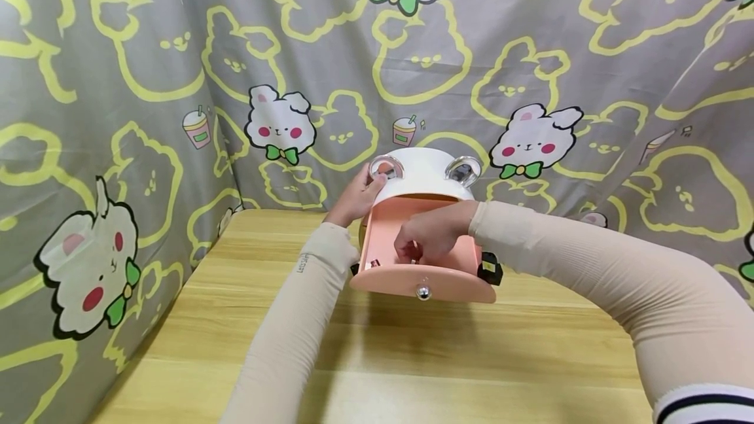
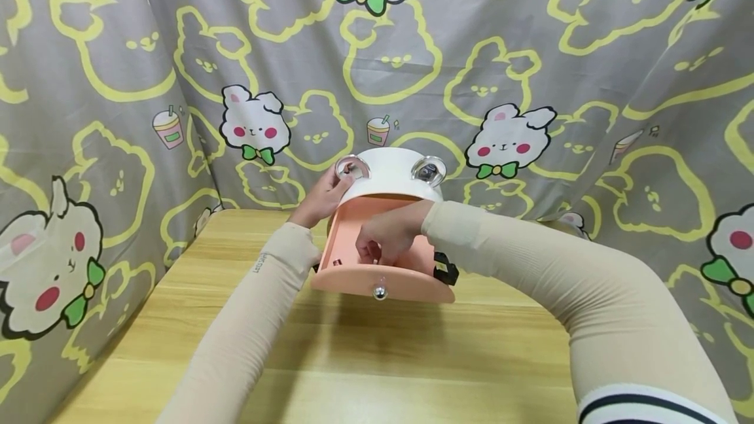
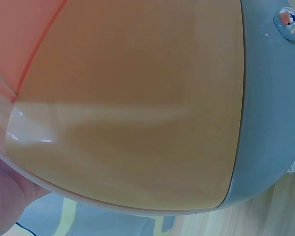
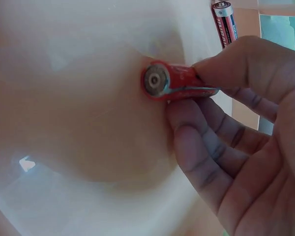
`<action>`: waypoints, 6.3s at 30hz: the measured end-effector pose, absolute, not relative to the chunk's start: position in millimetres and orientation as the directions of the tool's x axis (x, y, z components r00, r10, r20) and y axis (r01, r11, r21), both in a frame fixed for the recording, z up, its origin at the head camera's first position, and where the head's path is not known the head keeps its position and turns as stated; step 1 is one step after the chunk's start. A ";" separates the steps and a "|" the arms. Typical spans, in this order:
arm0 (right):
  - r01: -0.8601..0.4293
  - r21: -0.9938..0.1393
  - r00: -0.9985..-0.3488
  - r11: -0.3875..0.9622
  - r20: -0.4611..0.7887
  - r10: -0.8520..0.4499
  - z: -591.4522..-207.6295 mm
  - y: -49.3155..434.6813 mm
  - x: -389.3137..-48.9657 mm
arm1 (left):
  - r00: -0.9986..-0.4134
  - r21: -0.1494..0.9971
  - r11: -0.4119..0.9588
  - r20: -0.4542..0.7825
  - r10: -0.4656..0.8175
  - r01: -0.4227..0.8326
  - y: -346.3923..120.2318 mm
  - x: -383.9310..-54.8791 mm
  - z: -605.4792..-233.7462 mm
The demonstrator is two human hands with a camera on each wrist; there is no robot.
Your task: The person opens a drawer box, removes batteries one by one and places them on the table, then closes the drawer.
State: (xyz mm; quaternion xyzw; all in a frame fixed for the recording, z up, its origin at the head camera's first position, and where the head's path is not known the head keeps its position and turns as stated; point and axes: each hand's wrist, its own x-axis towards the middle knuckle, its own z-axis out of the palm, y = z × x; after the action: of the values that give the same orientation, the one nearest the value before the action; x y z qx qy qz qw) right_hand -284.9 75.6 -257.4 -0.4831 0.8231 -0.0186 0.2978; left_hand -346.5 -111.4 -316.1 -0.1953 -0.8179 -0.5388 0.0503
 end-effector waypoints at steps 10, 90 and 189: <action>-0.779 -0.306 -0.373 0.548 -0.476 -0.796 -256.6 77.2 -282.8 | -0.916 0.854 0.353 0.299 0.268 0.382 -110.2 -345.6 -315.2; -0.819 -0.283 -0.453 0.500 -0.216 -0.865 -237.5 103.8 -287.8 | -0.926 0.852 0.377 0.285 0.248 0.363 -108.5 -347.8 -318.8; -0.661 -0.351 -0.681 0.663 -0.089 -0.726 -235.0 198.2 -277.0 | -0.921 0.871 0.330 0.285 0.264 0.364 -107.8 -348.7 -316.5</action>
State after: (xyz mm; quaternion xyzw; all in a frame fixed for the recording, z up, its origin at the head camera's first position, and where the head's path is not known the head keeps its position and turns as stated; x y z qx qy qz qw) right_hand -277.0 198.2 -235.0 -0.3832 0.9051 -0.1467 0.1114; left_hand -348.7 -107.8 -316.5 -0.1931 -0.8143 -0.5455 0.0459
